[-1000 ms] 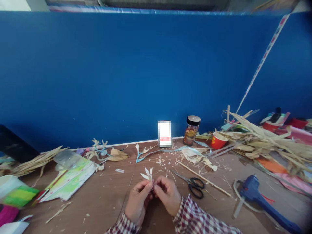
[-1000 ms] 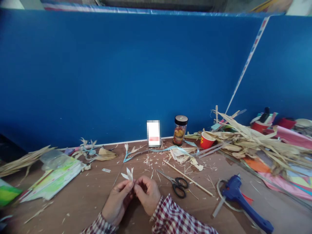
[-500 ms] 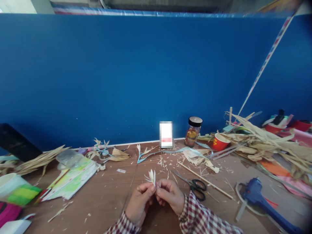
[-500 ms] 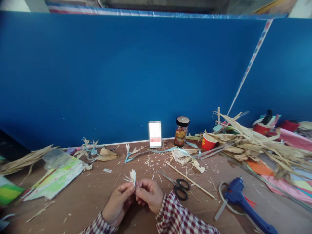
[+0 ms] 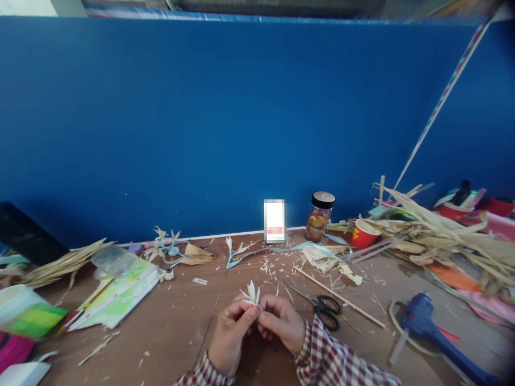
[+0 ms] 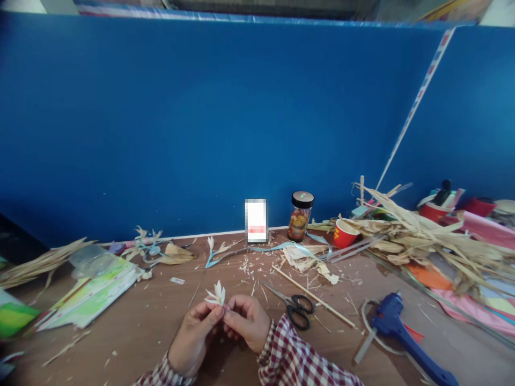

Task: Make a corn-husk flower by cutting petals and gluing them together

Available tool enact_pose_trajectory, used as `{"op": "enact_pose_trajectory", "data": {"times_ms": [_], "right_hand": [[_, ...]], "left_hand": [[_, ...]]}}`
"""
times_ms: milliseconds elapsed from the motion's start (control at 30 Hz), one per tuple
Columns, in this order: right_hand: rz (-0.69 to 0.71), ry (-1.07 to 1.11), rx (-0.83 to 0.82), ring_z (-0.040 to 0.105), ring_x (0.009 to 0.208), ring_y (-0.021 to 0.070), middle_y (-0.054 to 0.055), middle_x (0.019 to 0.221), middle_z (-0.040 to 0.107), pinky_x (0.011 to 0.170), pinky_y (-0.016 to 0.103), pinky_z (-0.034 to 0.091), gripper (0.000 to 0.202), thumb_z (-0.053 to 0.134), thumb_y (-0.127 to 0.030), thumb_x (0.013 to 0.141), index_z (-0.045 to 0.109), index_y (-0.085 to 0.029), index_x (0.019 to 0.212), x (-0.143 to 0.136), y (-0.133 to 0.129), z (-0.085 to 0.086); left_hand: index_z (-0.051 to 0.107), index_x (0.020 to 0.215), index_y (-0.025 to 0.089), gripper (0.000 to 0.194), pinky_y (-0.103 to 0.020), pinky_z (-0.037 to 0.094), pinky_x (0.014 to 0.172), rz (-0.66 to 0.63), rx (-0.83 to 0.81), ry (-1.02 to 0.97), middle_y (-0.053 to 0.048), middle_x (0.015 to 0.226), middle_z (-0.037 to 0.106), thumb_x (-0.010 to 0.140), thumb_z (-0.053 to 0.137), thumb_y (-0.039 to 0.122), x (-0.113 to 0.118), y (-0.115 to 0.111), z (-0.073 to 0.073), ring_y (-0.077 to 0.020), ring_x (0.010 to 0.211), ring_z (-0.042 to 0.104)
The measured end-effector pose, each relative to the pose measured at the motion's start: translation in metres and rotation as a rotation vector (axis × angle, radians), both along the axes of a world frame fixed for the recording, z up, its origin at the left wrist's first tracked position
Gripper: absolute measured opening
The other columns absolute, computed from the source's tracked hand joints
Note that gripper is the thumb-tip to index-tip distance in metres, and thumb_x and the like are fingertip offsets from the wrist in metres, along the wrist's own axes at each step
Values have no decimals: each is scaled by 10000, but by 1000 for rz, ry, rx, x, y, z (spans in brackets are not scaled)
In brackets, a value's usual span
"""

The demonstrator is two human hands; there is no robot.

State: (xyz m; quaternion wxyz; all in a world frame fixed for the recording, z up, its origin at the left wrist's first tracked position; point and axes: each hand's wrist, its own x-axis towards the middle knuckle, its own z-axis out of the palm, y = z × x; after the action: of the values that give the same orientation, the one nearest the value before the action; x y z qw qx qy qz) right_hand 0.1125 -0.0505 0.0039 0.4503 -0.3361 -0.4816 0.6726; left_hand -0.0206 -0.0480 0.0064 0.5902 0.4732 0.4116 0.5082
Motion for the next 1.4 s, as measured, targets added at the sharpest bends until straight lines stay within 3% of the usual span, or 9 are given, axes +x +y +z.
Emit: {"op": "enact_pose_trajectory", "data": {"times_ms": [133,233,333,467,567,667,933,1200,1400], "right_hand": [[25,-41,-23,517,515,83,4,599,553,411,155,374,354,565,-484,715,527,-134,750,5,6,7],[-103,-143,-40,552,650,125,46,737,583,432,170,405,386,443,-513,783,562,-147,811,12,10,19],[-245,-204,97,544,722,134,61,843,589,497,196,431,372,399,-484,820,568,-155,860,17,11,32],[-286,-292,273,536,684,117,41,825,603,606,228,434,258,538,-379,775,577,-159,903,18,7,38],[-294,-372,269,532,641,116,32,759,613,586,225,419,196,579,-334,743,603,-153,815,17,7,37],[-313,-399,254,504,580,104,15,670,595,537,211,391,165,571,-314,739,591,-151,735,16,7,36],[-381,-397,229,456,519,83,-15,603,531,489,195,353,167,479,-312,799,493,-164,722,10,5,31],[-432,-336,99,379,436,57,-45,525,480,411,173,275,169,504,-296,772,460,-163,676,8,5,28],[-385,-142,-63,464,445,68,-36,534,530,428,174,343,165,533,-296,732,450,-166,675,4,10,21]], "left_hand": [[638,583,149,215,-228,423,513,56,219,247,-31,621,563,691,604,331,-5,4,7,-128,569,519],[661,640,165,163,-245,448,558,128,355,395,-39,655,573,708,586,292,-7,7,11,-150,622,541],[670,664,174,129,-261,459,606,167,436,453,-47,702,592,707,586,261,-5,7,12,-162,663,557],[677,711,180,152,-234,434,525,91,380,489,-19,603,578,738,555,265,-1,2,9,-132,543,524],[682,712,182,150,-228,434,508,67,286,491,-8,544,586,729,564,273,0,-1,5,-133,510,528],[690,728,186,146,-244,466,530,77,213,453,-32,628,653,705,585,286,0,-1,2,-158,552,581],[693,708,204,108,-254,473,608,111,290,515,-45,704,686,691,602,260,0,-1,4,-184,656,613],[688,769,208,142,-254,458,597,100,348,565,-47,713,673,727,561,257,-1,-3,5,-183,655,603],[688,757,212,140,-255,450,591,114,357,581,-46,695,664,726,561,261,0,-5,8,-182,639,588]]}}
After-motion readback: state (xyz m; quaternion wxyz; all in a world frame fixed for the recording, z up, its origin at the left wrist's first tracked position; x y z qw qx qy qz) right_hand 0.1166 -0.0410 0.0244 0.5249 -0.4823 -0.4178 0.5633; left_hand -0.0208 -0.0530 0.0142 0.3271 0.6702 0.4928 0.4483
